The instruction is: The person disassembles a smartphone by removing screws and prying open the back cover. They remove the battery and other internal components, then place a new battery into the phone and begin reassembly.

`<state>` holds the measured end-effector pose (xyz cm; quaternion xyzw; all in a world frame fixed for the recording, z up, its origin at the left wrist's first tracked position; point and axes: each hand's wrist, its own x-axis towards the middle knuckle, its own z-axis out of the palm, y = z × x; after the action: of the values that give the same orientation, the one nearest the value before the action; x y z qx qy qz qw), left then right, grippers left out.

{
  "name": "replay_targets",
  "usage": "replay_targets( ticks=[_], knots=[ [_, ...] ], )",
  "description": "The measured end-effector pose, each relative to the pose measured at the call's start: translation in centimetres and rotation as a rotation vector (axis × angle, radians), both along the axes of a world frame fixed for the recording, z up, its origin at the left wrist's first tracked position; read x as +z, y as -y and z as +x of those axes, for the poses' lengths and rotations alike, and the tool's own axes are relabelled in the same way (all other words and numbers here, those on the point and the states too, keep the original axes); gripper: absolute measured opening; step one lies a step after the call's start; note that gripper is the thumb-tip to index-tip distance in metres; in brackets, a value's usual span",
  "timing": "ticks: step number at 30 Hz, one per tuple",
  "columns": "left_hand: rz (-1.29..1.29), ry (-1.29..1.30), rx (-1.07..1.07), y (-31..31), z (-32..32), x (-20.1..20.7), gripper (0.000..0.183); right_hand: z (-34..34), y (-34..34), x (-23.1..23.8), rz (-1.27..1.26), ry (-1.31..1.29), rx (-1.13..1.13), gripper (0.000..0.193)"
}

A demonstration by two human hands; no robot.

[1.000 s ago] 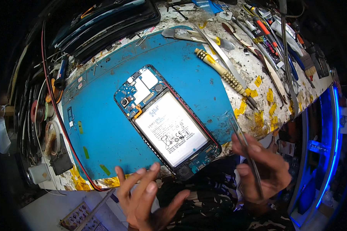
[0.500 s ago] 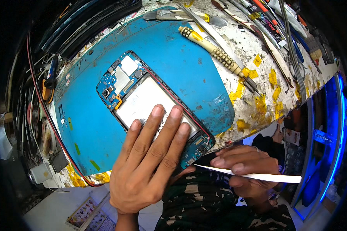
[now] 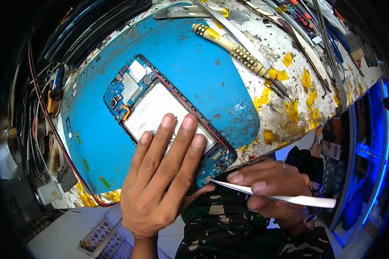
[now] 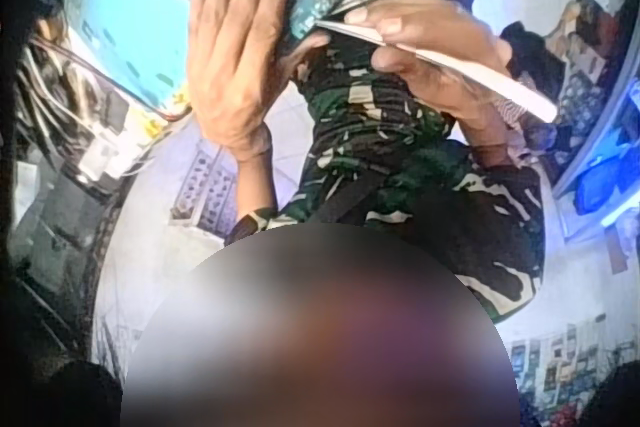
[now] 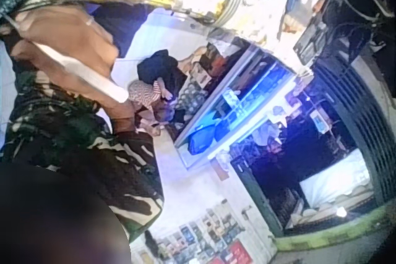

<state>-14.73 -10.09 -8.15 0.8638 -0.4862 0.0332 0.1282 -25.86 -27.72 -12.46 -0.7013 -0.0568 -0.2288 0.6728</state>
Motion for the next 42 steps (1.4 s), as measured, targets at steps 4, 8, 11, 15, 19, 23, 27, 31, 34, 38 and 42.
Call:
replay_targets(
  ticks=[4, 8, 11, 15, 19, 23, 27, 31, 34, 38, 42],
  knots=[
    [0.004, -0.005, 0.011, 0.0, -0.1, 0.1, 0.068, -0.2, 0.1, -0.7, -0.182, 0.149, 0.024, 0.035],
    [0.005, -0.009, 0.009, 0.0, -0.1, 0.1, 0.066, -0.6, -0.4, -1.7, -0.417, 0.182, -0.005, 0.037],
    [0.016, -0.012, 0.002, 0.0, 0.0, 0.3, 0.068, -0.9, -1.1, -2.6, -0.484, 0.225, -0.081, 0.036],
    [-0.008, -0.049, 0.006, 0.1, 0.0, 0.7, 0.061, -0.7, -1.6, -4.0, -0.572, 0.285, -0.142, 0.035],
    [-0.039, -0.086, 0.008, 0.0, -0.1, 0.8, 0.058, -0.3, -2.0, -4.7, -0.603, 0.325, -0.18, 0.034],
    [-0.225, -0.112, 0.024, 0.1, -0.4, 0.1, 0.049, -0.4, -1.8, -4.2, -0.53, 0.293, -0.144, 0.034],
    [-0.33, -0.174, 0.054, -0.1, -0.6, 0.1, 0.043, -0.2, -1.3, -3.0, -0.418, 0.264, -0.078, 0.034],
    [-0.354, -0.262, 0.071, -0.4, -0.2, 0.9, 0.04, 0.2, -0.5, -0.7, -0.359, 0.225, -0.008, 0.037],
    [-0.348, -0.242, 0.106, -0.3, -0.3, 1.0, 0.034, 0.6, 1.1, 1.3, -0.403, 0.211, 0.119, 0.04],
    [-0.429, -0.169, 0.147, -0.3, -0.5, 0.5, 0.027, 1.1, 3.1, 3.3, -0.468, 0.278, 0.277, 0.044],
    [-0.601, -0.144, 0.114, -0.8, -0.4, 0.2, 0.02, 2.2, 1.8, 3.4, -0.417, 0.198, -0.037, 0.034]
  ],
)
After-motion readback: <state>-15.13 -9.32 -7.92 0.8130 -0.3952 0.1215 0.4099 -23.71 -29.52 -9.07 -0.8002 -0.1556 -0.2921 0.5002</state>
